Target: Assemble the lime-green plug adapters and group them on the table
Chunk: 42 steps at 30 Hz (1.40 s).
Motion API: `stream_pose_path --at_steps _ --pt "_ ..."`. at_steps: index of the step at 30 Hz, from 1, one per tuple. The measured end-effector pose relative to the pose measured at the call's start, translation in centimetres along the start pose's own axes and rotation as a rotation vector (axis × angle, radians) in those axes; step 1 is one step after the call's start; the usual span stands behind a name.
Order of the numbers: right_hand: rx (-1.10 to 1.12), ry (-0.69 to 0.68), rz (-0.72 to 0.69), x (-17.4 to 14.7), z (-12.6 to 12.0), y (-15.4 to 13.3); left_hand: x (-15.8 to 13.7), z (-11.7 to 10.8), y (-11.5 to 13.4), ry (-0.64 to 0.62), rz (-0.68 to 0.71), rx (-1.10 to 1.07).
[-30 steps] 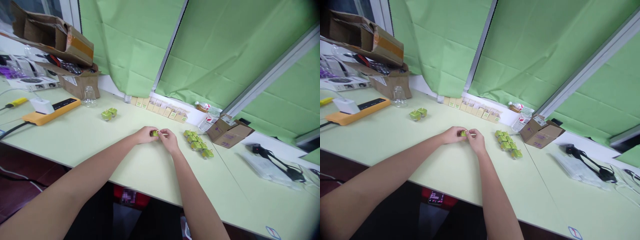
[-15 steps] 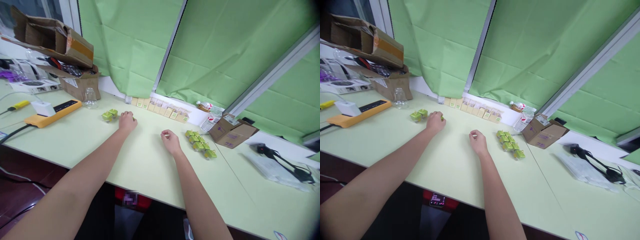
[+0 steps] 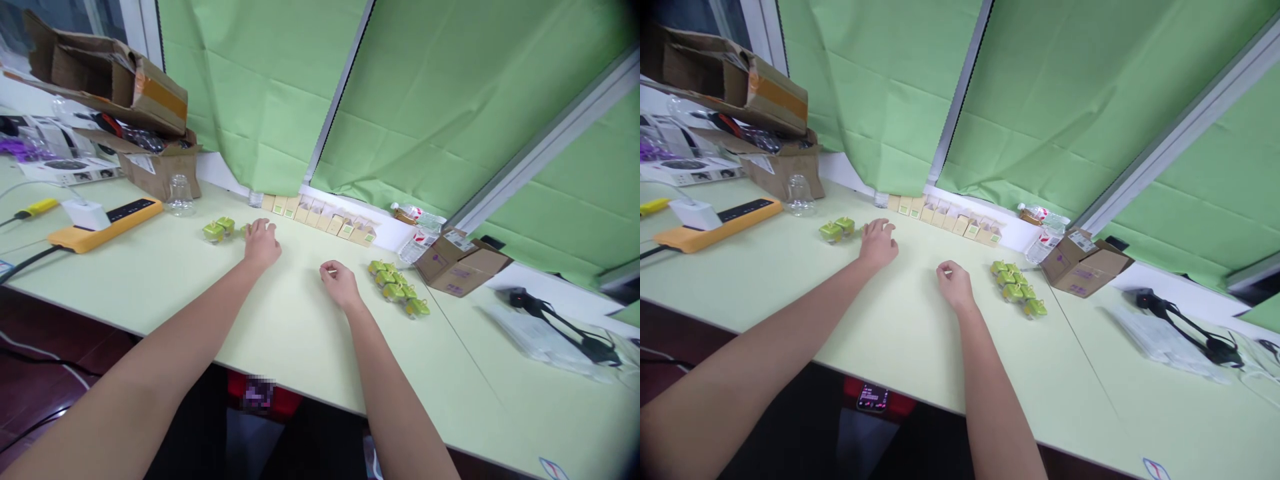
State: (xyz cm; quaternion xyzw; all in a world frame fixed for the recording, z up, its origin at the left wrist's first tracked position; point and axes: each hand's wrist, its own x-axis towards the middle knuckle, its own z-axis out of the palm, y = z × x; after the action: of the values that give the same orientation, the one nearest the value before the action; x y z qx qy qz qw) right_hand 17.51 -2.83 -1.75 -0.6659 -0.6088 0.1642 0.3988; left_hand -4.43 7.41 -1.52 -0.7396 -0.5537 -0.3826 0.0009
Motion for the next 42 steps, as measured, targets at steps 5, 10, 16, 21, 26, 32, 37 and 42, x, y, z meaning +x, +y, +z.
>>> stream_pose_path --at_steps 5,10,16,21,26,32,37,42 --pt "-0.009 -0.015 0.009 -0.1 0.0 0.0 0.6 0.0 -1.5 -0.051 -0.046 0.016" --pt "-0.014 -0.003 0.007 0.0 0.1 0.1 0.8 -0.1 -2.1 -0.022 -0.138 0.006" --pt "-0.008 0.013 -0.014 0.0 0.2 -0.2 -0.3 0.8 -0.2 -0.190 -0.006 -0.131" --pt "0.036 0.018 -0.104 -0.2 0.1 -0.6 -4.1 0.9 6.1 -0.444 0.429 -0.686" --pt "-0.180 -0.045 -0.120 -0.4 -1.2 -1.0 -5.2 0.4 7.2 -0.559 0.420 -0.793" --pt "-0.609 0.098 0.250 -1.1 -6.7 0.4 -3.2 2.0 3.5 -0.530 0.226 -0.665" --pt "-0.603 0.136 0.336 -4.7 -12.4 3.9 -2.9 2.7 3.5 -0.547 0.294 -0.551" --pt "-0.733 0.247 0.341 -6.8 -14.3 5.7 -3.0 2.9 3.7 -0.573 0.343 -0.477"
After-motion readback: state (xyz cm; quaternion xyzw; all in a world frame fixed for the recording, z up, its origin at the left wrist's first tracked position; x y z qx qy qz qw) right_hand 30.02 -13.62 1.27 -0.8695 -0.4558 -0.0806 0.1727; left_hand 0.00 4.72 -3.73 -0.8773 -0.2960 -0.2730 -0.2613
